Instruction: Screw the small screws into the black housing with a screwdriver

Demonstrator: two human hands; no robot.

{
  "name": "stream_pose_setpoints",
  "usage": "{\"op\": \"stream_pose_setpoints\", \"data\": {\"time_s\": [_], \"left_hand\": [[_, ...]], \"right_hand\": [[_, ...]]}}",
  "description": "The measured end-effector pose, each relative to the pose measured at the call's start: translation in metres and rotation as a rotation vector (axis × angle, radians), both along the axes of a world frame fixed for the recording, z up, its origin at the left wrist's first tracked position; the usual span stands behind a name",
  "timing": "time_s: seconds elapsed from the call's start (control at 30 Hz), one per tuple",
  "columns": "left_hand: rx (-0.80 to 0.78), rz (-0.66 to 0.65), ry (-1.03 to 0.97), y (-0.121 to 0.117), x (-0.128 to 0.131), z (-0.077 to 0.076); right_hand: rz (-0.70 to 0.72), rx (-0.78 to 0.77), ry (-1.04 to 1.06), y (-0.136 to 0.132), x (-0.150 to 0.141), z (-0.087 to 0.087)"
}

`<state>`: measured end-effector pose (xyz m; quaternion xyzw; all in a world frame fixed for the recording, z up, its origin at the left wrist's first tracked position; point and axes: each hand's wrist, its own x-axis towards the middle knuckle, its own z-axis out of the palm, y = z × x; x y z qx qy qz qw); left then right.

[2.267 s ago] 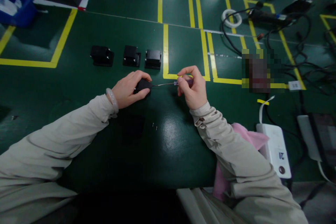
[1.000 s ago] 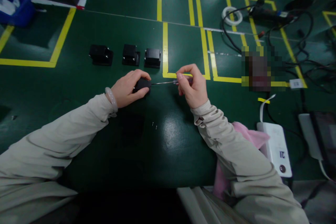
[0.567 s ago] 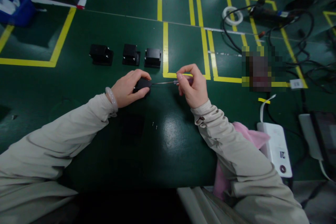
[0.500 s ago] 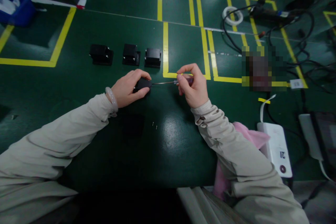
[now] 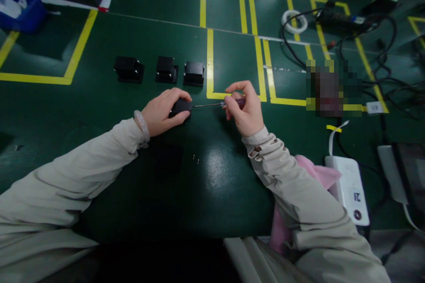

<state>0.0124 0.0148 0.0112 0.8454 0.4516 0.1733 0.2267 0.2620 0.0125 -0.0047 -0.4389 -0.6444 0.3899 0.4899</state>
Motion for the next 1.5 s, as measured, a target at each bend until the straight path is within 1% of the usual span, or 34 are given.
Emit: {"op": "stream_pose_setpoints", "data": {"time_s": [0.07, 0.23, 0.4, 0.63, 0.83, 1.03, 1.2, 1.4, 1.5], "left_hand": [[0.003, 0.003, 0.002, 0.0001, -0.0006, -0.0009], [0.020, -0.006, -0.011, 0.0004, -0.0011, -0.0024], [0.014, -0.005, -0.013, 0.0006, -0.0002, -0.0021], [0.004, 0.003, -0.011, 0.0004, 0.0004, -0.0009], [0.011, -0.005, -0.018, 0.0005, 0.0008, -0.0007], [0.006, 0.008, -0.008, 0.0004, 0.0010, -0.0013], [0.004, 0.002, -0.007, 0.0009, 0.0008, -0.0008], [0.008, -0.004, 0.002, 0.0009, 0.0005, -0.0008], [0.014, -0.003, -0.003, 0.0009, -0.0001, -0.0016]], "right_hand": [[-0.001, 0.004, 0.006, 0.0004, -0.0001, -0.0011], [0.007, -0.046, 0.020, 0.0006, 0.0003, -0.0018], [0.009, 0.016, 0.010, 0.0004, 0.0014, -0.0015], [-0.015, -0.041, 0.014, 0.0001, 0.0004, -0.0025], [0.012, 0.004, 0.021, 0.0004, 0.0010, -0.0027], [-0.006, -0.063, 0.048, 0.0011, 0.0001, -0.0041], [0.015, -0.024, 0.018, 0.0016, 0.0013, -0.0043], [-0.003, -0.057, 0.035, 0.0015, 0.0011, -0.0044], [0.003, -0.035, 0.017, 0.0014, 0.0009, -0.0045]]}}
